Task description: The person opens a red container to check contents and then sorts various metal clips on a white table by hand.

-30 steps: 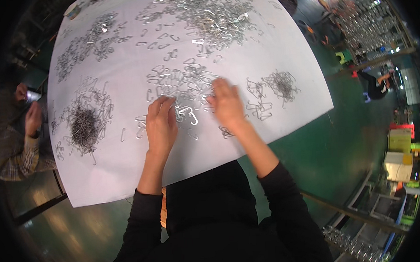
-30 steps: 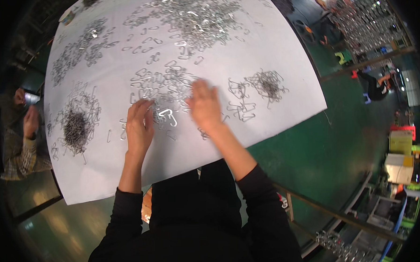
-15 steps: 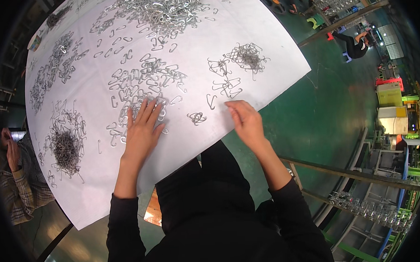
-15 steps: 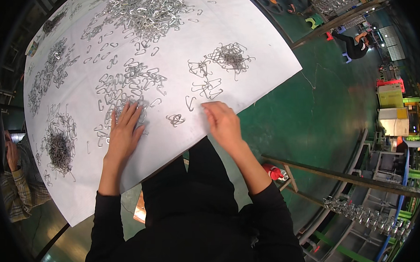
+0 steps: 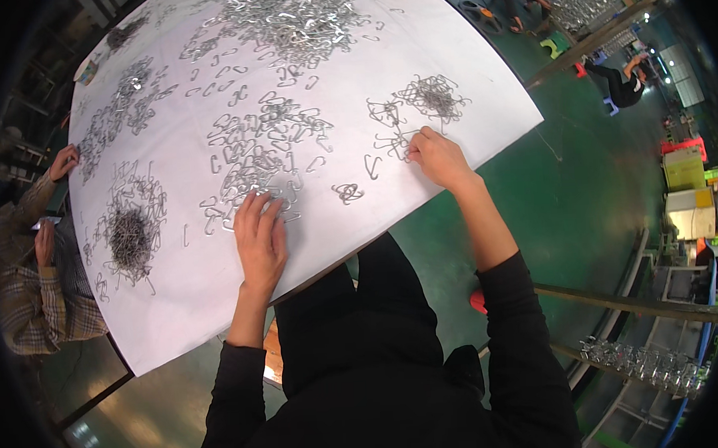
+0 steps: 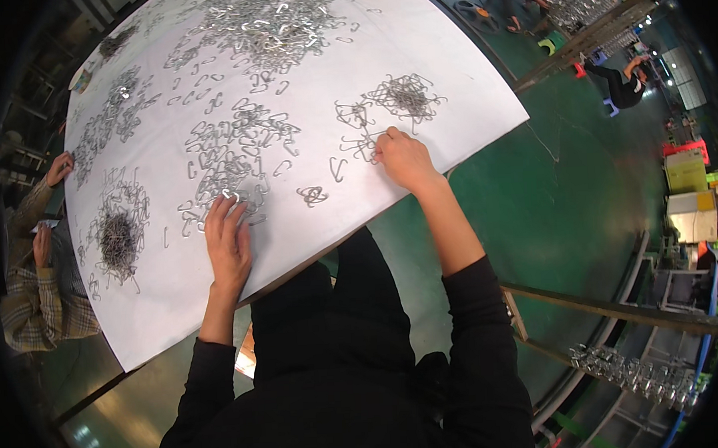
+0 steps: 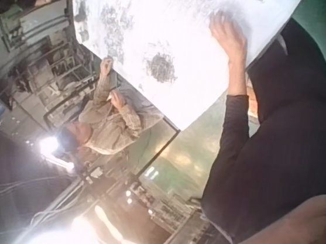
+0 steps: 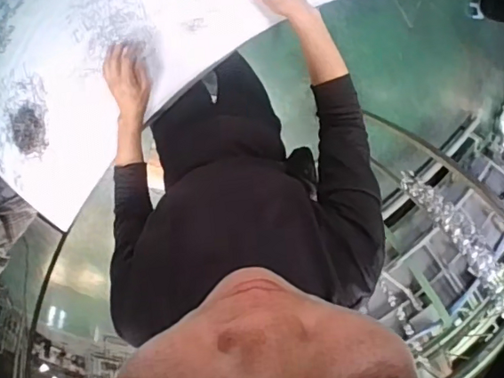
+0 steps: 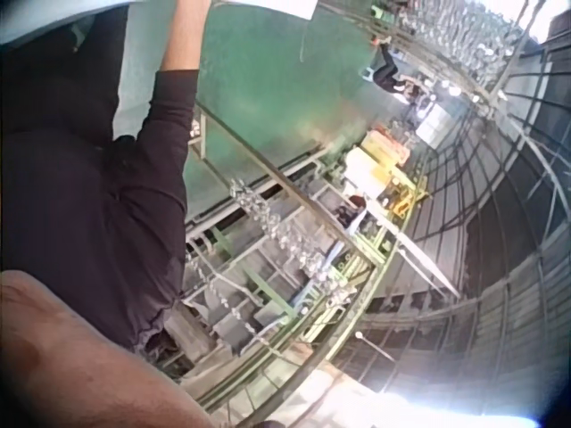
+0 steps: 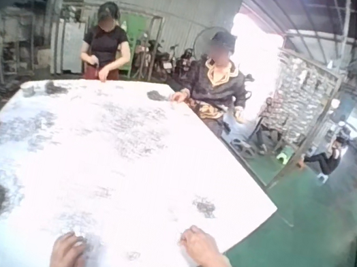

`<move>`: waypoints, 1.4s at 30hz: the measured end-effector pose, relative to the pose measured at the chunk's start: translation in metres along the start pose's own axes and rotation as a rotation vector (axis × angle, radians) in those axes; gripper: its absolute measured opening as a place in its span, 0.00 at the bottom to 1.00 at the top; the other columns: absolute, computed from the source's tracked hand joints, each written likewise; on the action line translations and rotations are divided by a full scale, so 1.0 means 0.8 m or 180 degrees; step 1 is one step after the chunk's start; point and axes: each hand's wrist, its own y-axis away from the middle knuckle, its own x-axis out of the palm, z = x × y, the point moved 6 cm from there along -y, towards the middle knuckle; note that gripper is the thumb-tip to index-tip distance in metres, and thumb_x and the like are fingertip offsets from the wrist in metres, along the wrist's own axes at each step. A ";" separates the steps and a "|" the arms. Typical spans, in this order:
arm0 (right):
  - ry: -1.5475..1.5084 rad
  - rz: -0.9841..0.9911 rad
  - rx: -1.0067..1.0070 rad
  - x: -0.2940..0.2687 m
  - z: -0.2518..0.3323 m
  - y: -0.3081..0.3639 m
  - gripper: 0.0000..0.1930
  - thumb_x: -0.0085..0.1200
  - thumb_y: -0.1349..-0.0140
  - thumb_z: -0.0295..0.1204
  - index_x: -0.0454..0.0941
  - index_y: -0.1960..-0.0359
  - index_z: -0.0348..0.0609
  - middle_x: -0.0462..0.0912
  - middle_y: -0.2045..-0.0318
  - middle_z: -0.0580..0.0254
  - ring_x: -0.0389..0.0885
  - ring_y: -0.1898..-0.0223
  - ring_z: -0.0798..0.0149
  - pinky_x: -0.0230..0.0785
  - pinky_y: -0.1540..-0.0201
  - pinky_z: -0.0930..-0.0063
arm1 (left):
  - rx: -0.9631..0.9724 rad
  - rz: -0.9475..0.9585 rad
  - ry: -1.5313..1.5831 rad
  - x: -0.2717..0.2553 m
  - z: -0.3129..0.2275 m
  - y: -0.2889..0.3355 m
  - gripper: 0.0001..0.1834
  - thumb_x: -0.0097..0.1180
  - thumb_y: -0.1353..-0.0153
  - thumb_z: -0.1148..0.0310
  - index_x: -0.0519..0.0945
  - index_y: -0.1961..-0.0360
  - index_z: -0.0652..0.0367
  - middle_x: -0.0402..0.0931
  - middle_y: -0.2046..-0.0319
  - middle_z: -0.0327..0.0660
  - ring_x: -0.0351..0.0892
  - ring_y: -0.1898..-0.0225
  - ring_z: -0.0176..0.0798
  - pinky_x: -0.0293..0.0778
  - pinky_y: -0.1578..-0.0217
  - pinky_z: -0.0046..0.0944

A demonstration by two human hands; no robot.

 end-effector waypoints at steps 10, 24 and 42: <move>-0.3866 0.0164 0.1148 0.045 -0.003 0.053 0.07 0.48 0.35 0.33 0.72 0.69 0.44 0.76 0.71 0.69 0.72 0.74 0.79 0.61 0.75 0.86 | -0.0344 0.0351 -0.0441 0.073 0.003 -0.071 0.15 0.62 0.50 0.64 0.78 0.61 0.56 0.75 0.63 0.39 0.72 0.60 0.44 0.64 0.60 0.43; -0.5129 0.0051 0.1566 0.079 0.061 0.080 0.07 0.51 0.37 0.30 0.74 0.62 0.40 0.78 0.66 0.63 0.80 0.68 0.69 0.74 0.67 0.79 | -0.0006 0.1306 -0.1147 0.125 -0.016 -0.113 0.07 0.53 0.52 0.80 0.76 0.69 0.65 0.77 0.71 0.48 0.80 0.68 0.46 0.78 0.68 0.41; -0.4364 -0.1019 0.0471 -0.004 0.137 0.082 0.02 0.54 0.42 0.22 0.76 0.67 0.40 0.72 0.62 0.67 0.70 0.59 0.73 0.63 0.57 0.80 | -0.3702 0.0840 0.4625 0.074 -0.055 -0.042 0.08 0.59 0.44 0.64 0.78 0.65 0.54 0.77 0.70 0.31 0.75 0.67 0.27 0.69 0.71 0.29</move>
